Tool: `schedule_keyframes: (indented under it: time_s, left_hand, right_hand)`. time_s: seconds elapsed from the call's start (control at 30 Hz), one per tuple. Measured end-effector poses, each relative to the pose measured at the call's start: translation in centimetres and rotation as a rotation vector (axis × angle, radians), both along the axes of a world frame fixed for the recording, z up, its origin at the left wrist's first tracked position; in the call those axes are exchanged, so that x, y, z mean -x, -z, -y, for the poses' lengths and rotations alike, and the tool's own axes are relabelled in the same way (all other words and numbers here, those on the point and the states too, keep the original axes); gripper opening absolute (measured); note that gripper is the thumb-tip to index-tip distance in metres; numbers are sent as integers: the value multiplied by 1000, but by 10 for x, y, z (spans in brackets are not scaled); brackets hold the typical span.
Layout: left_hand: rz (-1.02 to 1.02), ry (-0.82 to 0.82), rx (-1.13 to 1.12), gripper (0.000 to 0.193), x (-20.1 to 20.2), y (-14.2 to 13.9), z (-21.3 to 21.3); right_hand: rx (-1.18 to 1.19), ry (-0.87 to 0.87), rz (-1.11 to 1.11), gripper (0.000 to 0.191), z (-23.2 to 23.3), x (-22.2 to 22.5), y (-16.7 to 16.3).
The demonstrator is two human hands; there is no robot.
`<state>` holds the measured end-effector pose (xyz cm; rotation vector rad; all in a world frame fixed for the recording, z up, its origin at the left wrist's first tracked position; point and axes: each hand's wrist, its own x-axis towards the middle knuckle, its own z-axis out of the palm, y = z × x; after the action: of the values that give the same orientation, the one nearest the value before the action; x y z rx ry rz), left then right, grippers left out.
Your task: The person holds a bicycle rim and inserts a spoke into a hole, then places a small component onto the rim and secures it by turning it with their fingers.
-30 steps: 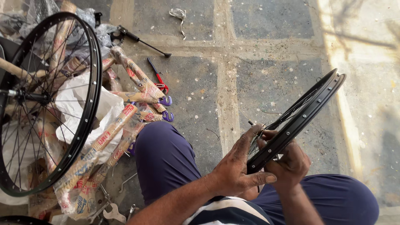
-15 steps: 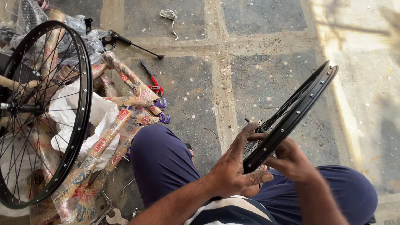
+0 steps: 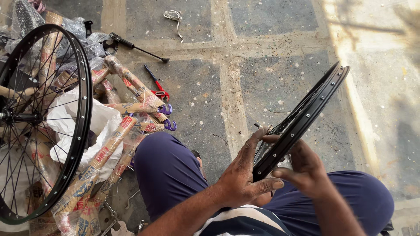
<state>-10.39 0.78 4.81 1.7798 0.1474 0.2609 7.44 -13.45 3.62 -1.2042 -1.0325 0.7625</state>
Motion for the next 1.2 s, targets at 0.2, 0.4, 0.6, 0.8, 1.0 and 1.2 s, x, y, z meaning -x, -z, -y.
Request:
schedule_keyframes:
  time_s: [0.2, 0.4, 0.6, 0.8, 1.0, 1.2]
  left_hand:
    - [-35, 48, 65, 119, 3, 1, 4]
    - [17, 21, 16, 117, 2, 4, 3]
    - [-1, 15, 48, 117, 4, 4, 2]
    - [-14, -4, 107, 120, 1, 6, 0]
    - [-7, 59, -90, 123, -45, -23, -26]
    - [-276, 186, -31, 106, -109, -55, -31]
  right_hand:
    - [-78, -104, -216, 47, 3, -7, 31]
    - [218, 504, 549, 32, -6, 28, 59]
    - [332, -300, -431, 55, 5, -36, 1]
    - [-31, 88, -332, 49, -9, 29, 6]
    - [-271, 324, 611, 55, -12, 19, 23]
    - [-170, 51, -433, 15, -9, -5, 18]
